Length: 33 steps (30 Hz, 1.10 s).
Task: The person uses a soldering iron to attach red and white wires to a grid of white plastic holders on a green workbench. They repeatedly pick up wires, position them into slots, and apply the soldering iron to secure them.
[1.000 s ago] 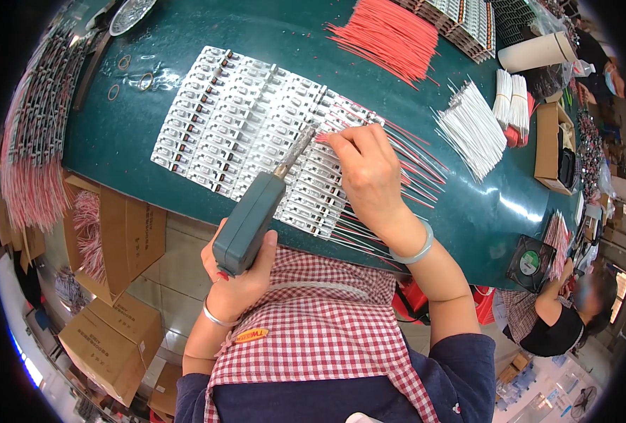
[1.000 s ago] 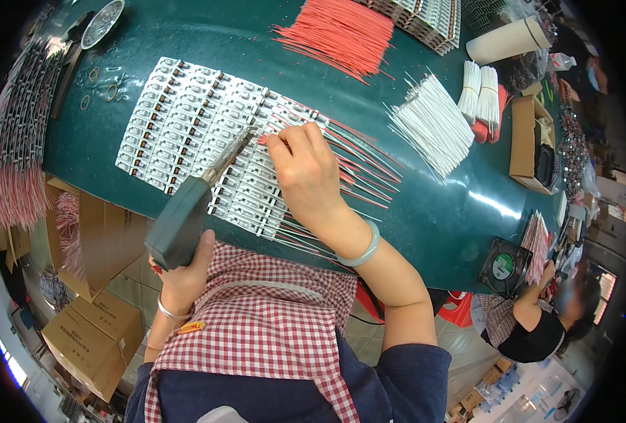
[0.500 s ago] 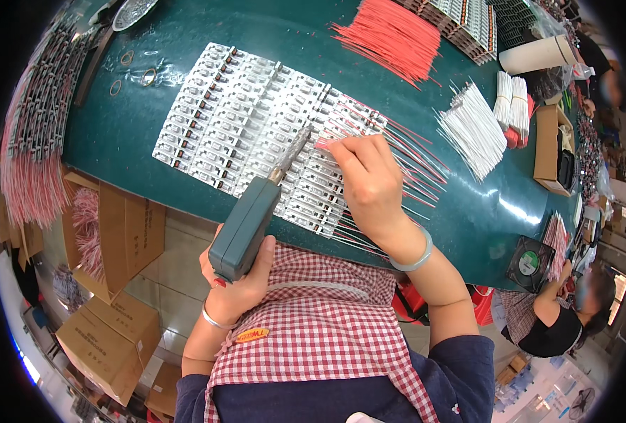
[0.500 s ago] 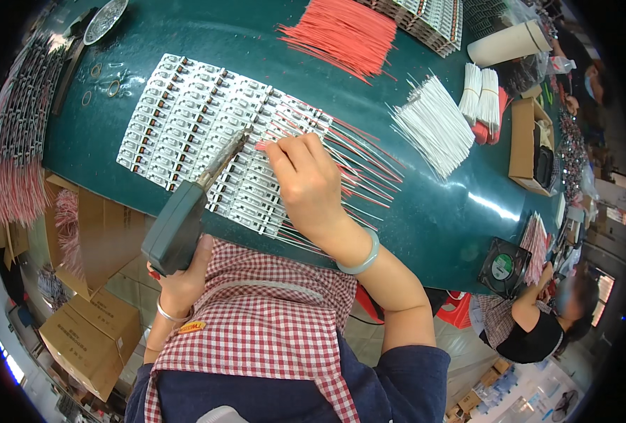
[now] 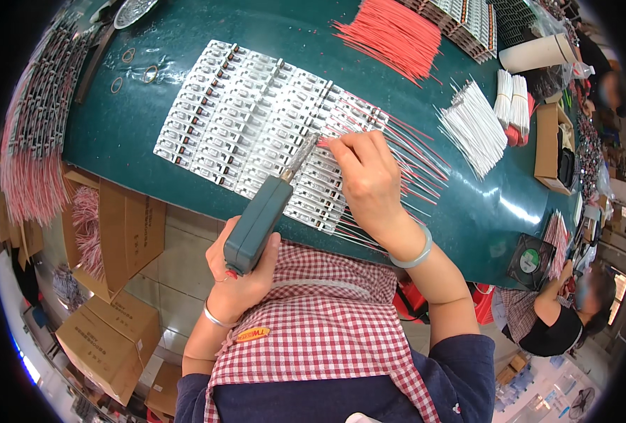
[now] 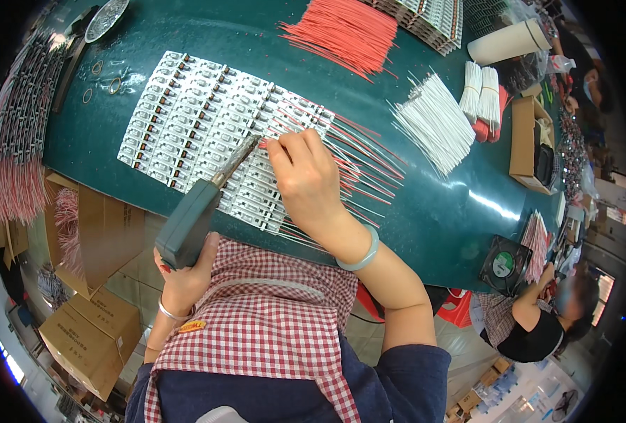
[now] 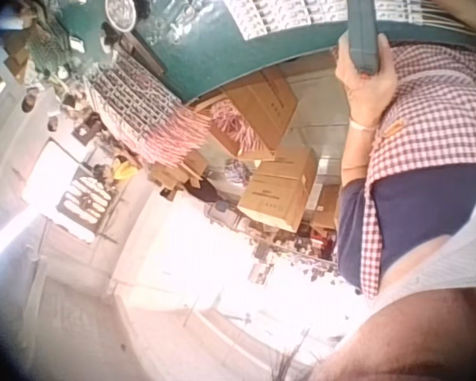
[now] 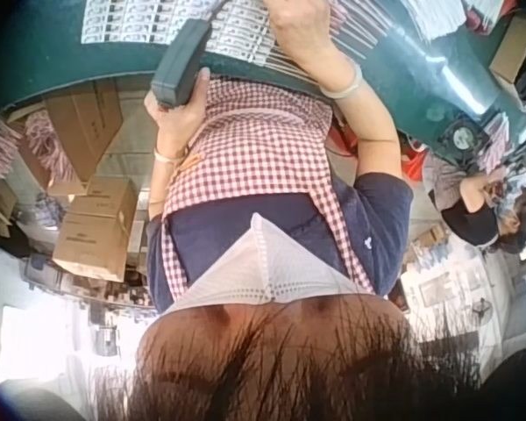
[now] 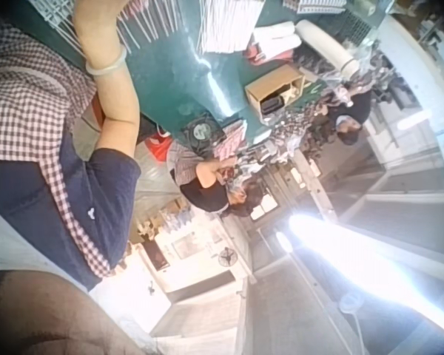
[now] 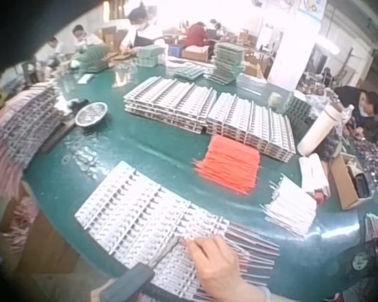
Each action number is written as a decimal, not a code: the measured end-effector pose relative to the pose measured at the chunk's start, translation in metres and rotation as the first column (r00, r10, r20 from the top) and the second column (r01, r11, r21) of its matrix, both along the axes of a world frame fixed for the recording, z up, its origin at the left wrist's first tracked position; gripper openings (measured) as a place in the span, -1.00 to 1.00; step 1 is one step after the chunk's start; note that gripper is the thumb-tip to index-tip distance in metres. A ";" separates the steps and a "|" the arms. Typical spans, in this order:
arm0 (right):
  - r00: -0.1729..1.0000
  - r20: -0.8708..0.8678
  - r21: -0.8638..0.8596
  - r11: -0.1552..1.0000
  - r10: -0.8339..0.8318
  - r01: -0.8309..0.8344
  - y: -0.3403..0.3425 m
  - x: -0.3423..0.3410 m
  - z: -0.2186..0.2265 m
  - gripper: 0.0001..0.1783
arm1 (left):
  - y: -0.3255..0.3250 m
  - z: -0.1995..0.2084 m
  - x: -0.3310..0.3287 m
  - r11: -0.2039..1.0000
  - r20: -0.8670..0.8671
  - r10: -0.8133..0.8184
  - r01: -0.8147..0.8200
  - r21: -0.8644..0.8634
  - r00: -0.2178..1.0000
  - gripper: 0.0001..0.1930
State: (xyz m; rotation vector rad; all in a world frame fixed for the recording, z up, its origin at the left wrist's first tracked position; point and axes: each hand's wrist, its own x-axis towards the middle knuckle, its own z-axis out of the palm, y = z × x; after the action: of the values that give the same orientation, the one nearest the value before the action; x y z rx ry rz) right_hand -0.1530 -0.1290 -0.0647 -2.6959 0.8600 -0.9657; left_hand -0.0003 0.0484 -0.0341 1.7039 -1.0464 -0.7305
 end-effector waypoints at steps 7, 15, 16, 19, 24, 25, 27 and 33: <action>1.000 -0.010 -0.010 1.000 -0.003 0.003 0.000 0.001 -0.001 -0.72 | -0.003 0.005 0.001 1.000 0.024 -0.019 0.019 0.012 1.000 -0.83; 1.000 -0.014 -0.022 1.000 -0.003 0.003 0.000 0.001 0.000 -0.73 | 0.007 0.003 0.003 1.000 0.144 -0.017 0.018 -0.006 0.989 -0.80; 1.000 -0.011 -0.026 1.000 -0.004 0.004 0.000 0.001 0.000 -0.73 | 0.007 0.004 0.003 1.000 0.139 -0.013 0.015 -0.010 0.990 -0.80; 1.000 -0.007 -0.024 1.000 -0.015 0.015 0.001 0.003 -0.001 -0.74 | 0.007 0.006 0.002 1.000 0.114 0.003 -0.001 -0.016 0.993 -0.81; 0.999 0.044 -0.032 0.999 -0.008 0.010 0.006 0.000 0.002 -0.74 | 0.011 0.002 0.003 0.996 0.179 -0.003 0.018 -0.084 0.984 -0.83; 0.999 0.052 -0.027 1.000 -0.004 0.006 0.008 -0.001 0.003 -0.74 | 0.012 0.002 0.003 0.997 0.164 0.000 0.012 -0.070 0.986 -0.82; 0.999 0.045 -0.004 1.000 0.000 0.000 0.012 -0.001 0.001 -0.72 | 0.015 0.002 0.003 0.999 0.135 0.002 0.004 -0.042 0.991 -0.81; 1.000 0.017 0.009 1.000 0.007 -0.007 0.013 0.000 -0.001 -0.72 | 0.014 0.004 0.003 0.998 0.151 -0.007 0.016 -0.055 0.989 -0.80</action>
State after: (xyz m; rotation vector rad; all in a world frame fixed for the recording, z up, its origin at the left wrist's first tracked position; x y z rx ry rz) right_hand -0.1529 -0.1162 -0.0657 -2.6769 0.8490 -0.9797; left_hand 0.0023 0.0620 -0.0299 1.7267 -1.1708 -0.5810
